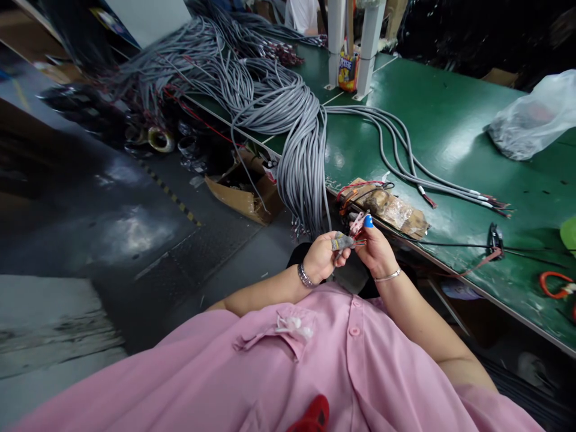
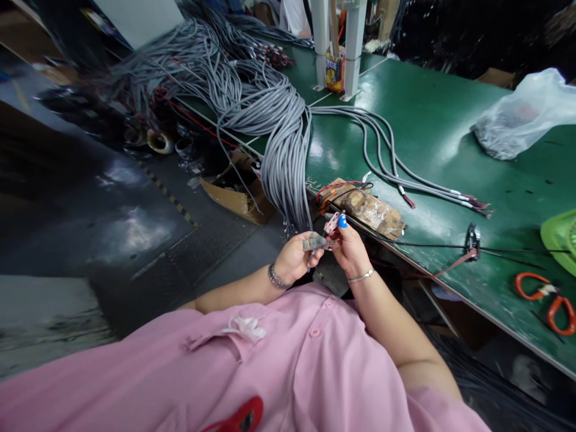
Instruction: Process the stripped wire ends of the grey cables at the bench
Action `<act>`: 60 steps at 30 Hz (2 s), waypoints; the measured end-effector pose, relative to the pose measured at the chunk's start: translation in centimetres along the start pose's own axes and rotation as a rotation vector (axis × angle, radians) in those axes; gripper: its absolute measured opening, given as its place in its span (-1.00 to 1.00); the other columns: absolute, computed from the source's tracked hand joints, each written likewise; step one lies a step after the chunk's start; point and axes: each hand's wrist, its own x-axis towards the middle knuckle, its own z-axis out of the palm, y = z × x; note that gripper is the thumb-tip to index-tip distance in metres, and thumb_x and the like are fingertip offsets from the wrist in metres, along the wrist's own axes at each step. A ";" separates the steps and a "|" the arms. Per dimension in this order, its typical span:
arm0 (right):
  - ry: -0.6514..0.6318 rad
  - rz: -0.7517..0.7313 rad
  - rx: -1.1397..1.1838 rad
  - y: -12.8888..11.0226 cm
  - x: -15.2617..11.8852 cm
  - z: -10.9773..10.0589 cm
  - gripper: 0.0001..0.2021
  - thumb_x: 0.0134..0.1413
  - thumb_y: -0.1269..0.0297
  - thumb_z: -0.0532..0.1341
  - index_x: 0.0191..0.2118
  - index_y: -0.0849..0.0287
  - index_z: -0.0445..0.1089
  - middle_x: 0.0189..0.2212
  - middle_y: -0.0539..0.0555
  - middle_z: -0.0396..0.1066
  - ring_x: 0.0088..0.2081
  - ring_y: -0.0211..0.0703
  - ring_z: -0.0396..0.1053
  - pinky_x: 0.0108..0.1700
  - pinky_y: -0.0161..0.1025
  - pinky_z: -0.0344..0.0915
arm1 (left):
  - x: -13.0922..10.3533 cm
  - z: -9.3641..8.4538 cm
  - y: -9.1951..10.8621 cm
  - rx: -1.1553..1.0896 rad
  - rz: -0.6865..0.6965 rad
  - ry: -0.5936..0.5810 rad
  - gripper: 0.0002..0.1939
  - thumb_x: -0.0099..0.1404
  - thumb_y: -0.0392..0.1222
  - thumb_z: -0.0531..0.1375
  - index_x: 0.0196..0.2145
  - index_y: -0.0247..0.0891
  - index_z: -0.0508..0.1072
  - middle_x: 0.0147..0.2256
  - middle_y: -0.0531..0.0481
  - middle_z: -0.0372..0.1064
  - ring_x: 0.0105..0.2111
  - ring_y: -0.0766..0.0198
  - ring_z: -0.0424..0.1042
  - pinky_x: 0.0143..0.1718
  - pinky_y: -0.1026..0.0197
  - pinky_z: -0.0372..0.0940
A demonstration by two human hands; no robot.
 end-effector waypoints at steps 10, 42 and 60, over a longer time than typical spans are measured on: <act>-0.023 0.028 0.038 -0.1 -0.5 0.5 -0.63 -0.03 -0.11 0.29 -0.39 0.14 0.42 -0.44 -0.02 0.46 -0.47 -0.31 0.32 -0.39 -0.31 0.31 | -0.5 0.1 -0.2 0.006 0.048 0.014 -0.78 0.03 -0.15 0.28 -0.45 -0.27 0.31 -0.66 0.09 0.31 -0.74 0.43 0.20 -0.75 0.40 -0.01; 0.056 0.003 0.038 -0.2 0.7 0.9 -0.61 -0.09 -0.11 0.33 -0.42 0.17 0.40 -0.50 -0.03 0.44 -0.54 -0.35 0.28 -0.51 -0.38 0.25 | 0.1 0.1 -0.4 -0.130 0.015 0.051 -0.80 -0.04 -0.24 0.27 -0.44 -0.29 0.33 -0.64 0.06 0.30 -0.70 0.42 0.22 -0.73 0.42 0.00; -0.045 0.013 0.002 -0.8 -0.9 0.1 -0.69 0.02 -0.03 0.28 -0.33 0.14 0.44 -0.39 0.00 0.47 -0.45 -0.33 0.33 -0.45 -0.37 0.31 | -2.1 0.4 -0.7 -0.037 0.168 0.060 -0.78 0.05 -0.13 0.27 -0.43 -0.26 0.31 -0.62 0.09 0.34 -0.72 0.43 0.22 -0.71 0.38 0.02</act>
